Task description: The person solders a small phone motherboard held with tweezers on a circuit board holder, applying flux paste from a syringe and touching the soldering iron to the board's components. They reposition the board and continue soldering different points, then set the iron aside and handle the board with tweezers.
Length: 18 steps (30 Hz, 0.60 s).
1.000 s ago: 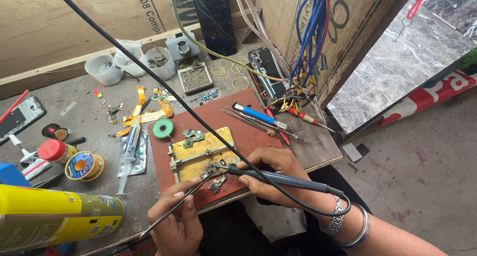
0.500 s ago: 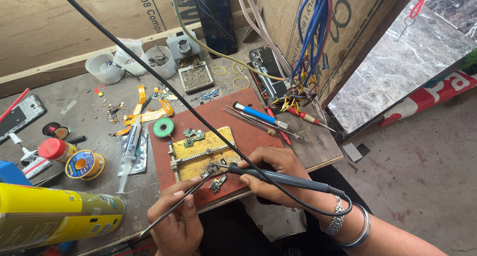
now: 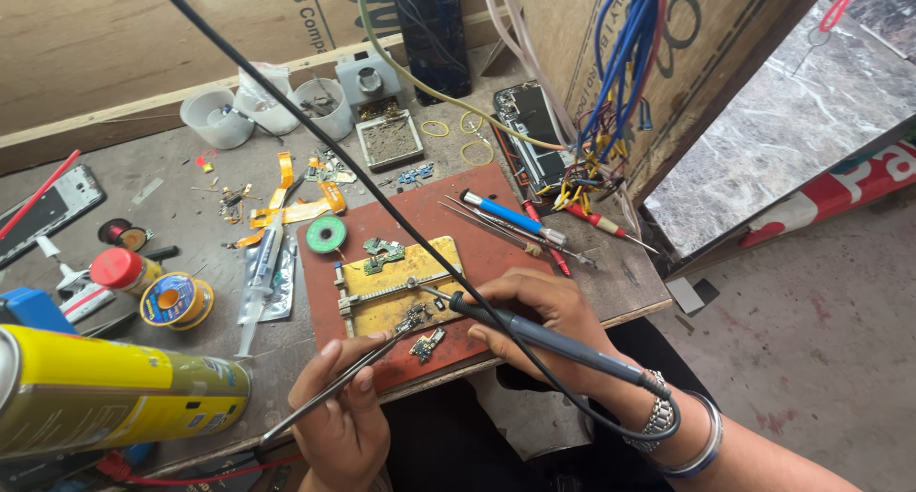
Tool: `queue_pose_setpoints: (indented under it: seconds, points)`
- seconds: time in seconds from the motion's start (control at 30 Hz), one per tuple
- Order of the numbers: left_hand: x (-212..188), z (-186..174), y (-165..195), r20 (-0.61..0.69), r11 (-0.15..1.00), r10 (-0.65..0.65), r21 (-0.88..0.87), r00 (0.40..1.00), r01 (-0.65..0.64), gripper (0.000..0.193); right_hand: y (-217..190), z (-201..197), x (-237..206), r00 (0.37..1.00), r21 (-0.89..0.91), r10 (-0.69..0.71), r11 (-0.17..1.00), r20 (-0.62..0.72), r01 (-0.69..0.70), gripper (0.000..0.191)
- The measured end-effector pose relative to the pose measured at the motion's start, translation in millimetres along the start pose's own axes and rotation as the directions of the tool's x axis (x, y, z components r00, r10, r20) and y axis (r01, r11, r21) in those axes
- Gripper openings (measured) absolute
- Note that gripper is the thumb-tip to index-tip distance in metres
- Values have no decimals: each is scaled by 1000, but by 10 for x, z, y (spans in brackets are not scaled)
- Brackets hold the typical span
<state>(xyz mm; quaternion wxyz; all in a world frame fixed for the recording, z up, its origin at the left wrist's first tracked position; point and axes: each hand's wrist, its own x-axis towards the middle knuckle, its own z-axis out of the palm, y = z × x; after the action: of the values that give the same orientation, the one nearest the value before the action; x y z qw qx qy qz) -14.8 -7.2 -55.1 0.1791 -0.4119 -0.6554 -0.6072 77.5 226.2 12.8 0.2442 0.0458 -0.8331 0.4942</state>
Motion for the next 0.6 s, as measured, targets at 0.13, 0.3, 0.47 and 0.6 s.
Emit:
queue_pose_setpoints:
  seconds: [0.13, 0.3, 0.47, 0.6]
  points:
    - [12, -24, 50, -11, 995, 17, 99, 1000, -15, 45, 19, -14, 4, 998, -4, -19, 1000, -56, 19, 27]
    - [133, -69, 144, 23, 965, 79, 249, 997, -82, 38, 39, -33, -11, 996, -26, 48, 998, -81, -51, 29]
    - [234, -61, 213, 27, 966, 80, 243, 996, -84, 35, -15, -42, -22, 990, -18, 135, 991, -37, -136, 30]
    - [210, -52, 232, 36, 974, 40, 221, 999, -47, 34, -59, -103, -63, 991, 114, 129, 986, -33, -125, 26]
